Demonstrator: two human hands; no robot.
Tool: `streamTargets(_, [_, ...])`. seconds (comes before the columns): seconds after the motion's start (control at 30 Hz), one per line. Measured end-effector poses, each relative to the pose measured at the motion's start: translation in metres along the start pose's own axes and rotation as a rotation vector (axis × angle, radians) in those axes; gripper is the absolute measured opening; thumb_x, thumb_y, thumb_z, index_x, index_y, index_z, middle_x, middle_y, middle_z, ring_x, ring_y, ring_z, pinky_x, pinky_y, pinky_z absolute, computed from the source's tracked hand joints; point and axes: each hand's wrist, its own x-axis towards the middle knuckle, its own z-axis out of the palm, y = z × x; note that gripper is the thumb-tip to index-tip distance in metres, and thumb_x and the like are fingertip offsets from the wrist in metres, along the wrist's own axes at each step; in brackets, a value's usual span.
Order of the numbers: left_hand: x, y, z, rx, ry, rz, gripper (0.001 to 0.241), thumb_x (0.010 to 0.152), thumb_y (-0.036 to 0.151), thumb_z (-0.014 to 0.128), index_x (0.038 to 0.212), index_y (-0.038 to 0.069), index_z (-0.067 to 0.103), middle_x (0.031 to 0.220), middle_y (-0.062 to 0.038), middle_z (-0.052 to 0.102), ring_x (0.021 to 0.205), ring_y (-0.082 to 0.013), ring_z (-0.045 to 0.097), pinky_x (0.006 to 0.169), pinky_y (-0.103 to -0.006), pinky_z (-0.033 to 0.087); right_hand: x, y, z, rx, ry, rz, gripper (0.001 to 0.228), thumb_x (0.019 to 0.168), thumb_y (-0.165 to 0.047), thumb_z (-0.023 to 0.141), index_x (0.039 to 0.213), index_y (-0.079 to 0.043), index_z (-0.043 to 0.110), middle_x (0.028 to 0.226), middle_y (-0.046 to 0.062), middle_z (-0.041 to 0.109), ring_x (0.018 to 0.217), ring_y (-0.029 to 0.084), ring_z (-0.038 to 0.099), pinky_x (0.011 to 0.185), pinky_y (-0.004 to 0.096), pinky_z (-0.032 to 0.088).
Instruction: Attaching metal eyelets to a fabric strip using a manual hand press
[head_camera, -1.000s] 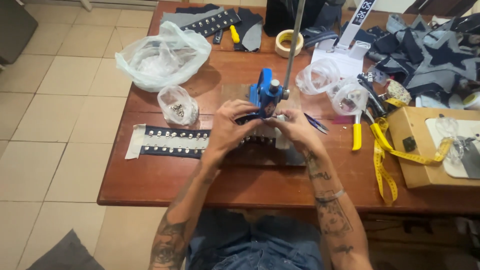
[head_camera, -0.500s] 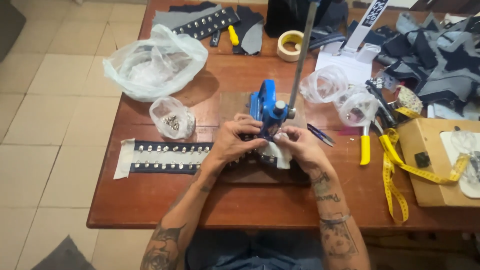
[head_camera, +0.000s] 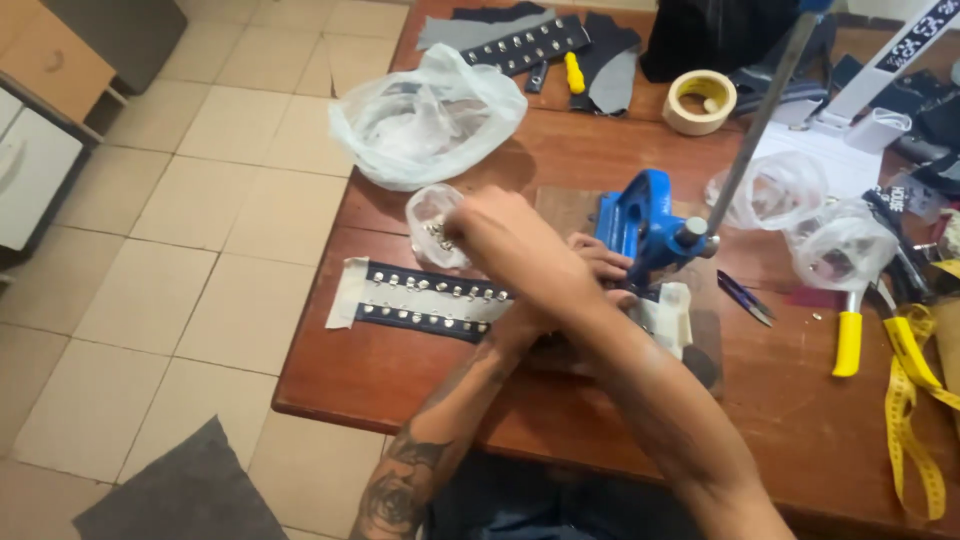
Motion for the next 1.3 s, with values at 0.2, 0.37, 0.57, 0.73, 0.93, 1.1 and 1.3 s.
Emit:
streamTargets(0.2, [0.001, 0.012, 0.008, 0.026, 0.152, 0.007, 0.035, 0.089, 0.046, 0.11, 0.118, 0.032, 0.098, 0.135, 0.013, 0.094, 0.125, -0.0134, 0.079, 0.117, -0.0261, 0.054, 0.03, -0.087, -0.05, 1.354, 0.384, -1.412, 0.012, 0.1, -0.002, 0.076, 0.093, -0.007, 0.086, 0.085, 0.02, 0.085, 0.081, 0.05, 0.09, 0.065, 0.064, 0.073])
streamTargets(0.37, [0.0, 0.011, 0.002, -0.001, 0.102, 0.002, 0.033, 0.093, 0.046, 0.109, 0.122, 0.033, 0.098, 0.137, 0.014, 0.093, 0.125, -0.0085, 0.079, 0.118, -0.0222, 0.049, 0.04, -0.137, -0.037, 1.241, 0.427, -1.298, 0.007, 0.097, -0.007, 0.081, 0.09, -0.009, 0.083, 0.082, 0.02, 0.081, 0.077, 0.054, 0.088, 0.064, 0.071, 0.071])
streamTargets(0.57, [0.005, -0.034, 0.037, 0.536, -0.014, 0.205, 0.033, 0.093, 0.015, 0.105, 0.123, 0.001, 0.098, 0.121, -0.022, 0.095, 0.119, -0.0407, 0.082, 0.133, -0.0536, 0.052, 0.046, -0.033, -0.062, 1.436, -0.023, -1.334, 0.015, 0.096, -0.005, 0.09, 0.108, -0.013, 0.096, 0.106, 0.029, 0.089, 0.106, 0.06, 0.089, 0.088, 0.072, 0.073])
streamTargets(0.73, [-0.001, 0.024, 0.005, -0.007, 0.112, -0.024, 0.03, 0.096, 0.042, 0.108, 0.121, 0.029, 0.098, 0.134, 0.009, 0.094, 0.124, -0.0137, 0.081, 0.116, -0.027, 0.057, 0.046, 0.033, -0.045, 1.648, -0.019, -1.265, 0.018, 0.099, -0.009, 0.088, 0.114, -0.017, 0.094, 0.108, 0.023, 0.092, 0.111, 0.056, 0.087, 0.094, 0.073, 0.07])
streamTargets(0.93, [0.001, 0.023, -0.003, 0.008, 0.137, -0.075, 0.031, 0.094, 0.044, 0.109, 0.118, 0.027, 0.099, 0.134, 0.01, 0.094, 0.128, -0.0121, 0.08, 0.118, -0.026, 0.058, 0.019, 0.165, 0.043, 2.447, -0.568, -0.943, 0.027, 0.098, -0.004, 0.099, 0.124, -0.003, 0.094, 0.105, 0.019, 0.095, 0.098, 0.023, 0.09, 0.091, 0.043, 0.077])
streamTargets(1.1, [0.005, 0.044, -0.005, -0.084, 0.067, -0.173, 0.029, 0.094, 0.042, 0.109, 0.116, 0.025, 0.1, 0.135, 0.01, 0.095, 0.134, -0.01, 0.078, 0.121, -0.0262, 0.061, -0.023, 0.193, 0.132, 2.619, -1.076, -0.288, 0.039, 0.09, 0.013, 0.099, 0.126, 0.009, 0.084, 0.11, 0.032, 0.094, 0.095, 0.038, 0.095, 0.083, 0.056, 0.081])
streamTargets(1.3, [0.008, 0.061, -0.01, -0.085, 0.114, -0.085, 0.038, 0.092, 0.03, 0.114, 0.117, 0.007, 0.098, 0.132, -0.012, 0.094, 0.125, -0.0285, 0.078, 0.114, -0.0405, 0.063, -0.031, 0.212, 0.165, 2.641, -0.949, -0.173, 0.044, 0.086, 0.01, 0.103, 0.127, 0.014, 0.088, 0.102, 0.029, 0.092, 0.085, 0.034, 0.094, 0.076, 0.05, 0.082])
